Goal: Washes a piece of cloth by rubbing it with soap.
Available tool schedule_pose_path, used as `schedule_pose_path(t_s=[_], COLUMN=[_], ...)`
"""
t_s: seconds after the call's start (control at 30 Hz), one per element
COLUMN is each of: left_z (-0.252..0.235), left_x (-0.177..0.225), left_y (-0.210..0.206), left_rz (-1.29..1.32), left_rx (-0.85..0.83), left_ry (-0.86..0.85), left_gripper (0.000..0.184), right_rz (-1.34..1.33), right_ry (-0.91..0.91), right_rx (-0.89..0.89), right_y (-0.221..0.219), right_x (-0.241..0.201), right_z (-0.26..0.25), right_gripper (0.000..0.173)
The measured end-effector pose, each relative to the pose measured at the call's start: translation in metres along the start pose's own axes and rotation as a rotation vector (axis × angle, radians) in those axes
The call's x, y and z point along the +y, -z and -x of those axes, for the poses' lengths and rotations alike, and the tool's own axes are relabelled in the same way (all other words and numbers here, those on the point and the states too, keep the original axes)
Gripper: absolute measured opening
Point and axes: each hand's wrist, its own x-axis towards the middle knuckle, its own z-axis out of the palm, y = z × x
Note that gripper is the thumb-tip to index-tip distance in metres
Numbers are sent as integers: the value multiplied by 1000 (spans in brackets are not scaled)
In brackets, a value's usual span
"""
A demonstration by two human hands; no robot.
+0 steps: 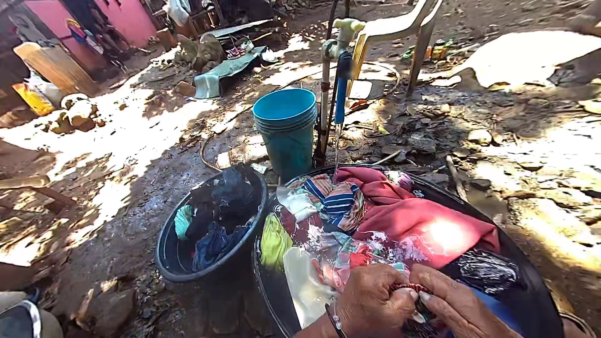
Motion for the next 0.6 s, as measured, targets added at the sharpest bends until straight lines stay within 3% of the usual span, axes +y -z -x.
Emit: schedule_pose_path(t_s=[0.27,0.6], left_z=[6,7], left_x=[0,3], left_y=[-3,-13], left_rz=[63,154], left_rx=[-47,-55], left_ry=[19,38], left_gripper=[15,11], right_rz=[-5,137], right_ry=[-1,61], right_rx=[-45,112], right_y=[3,2], right_x=[-5,6], right_z=[8,13], right_gripper=[32,29])
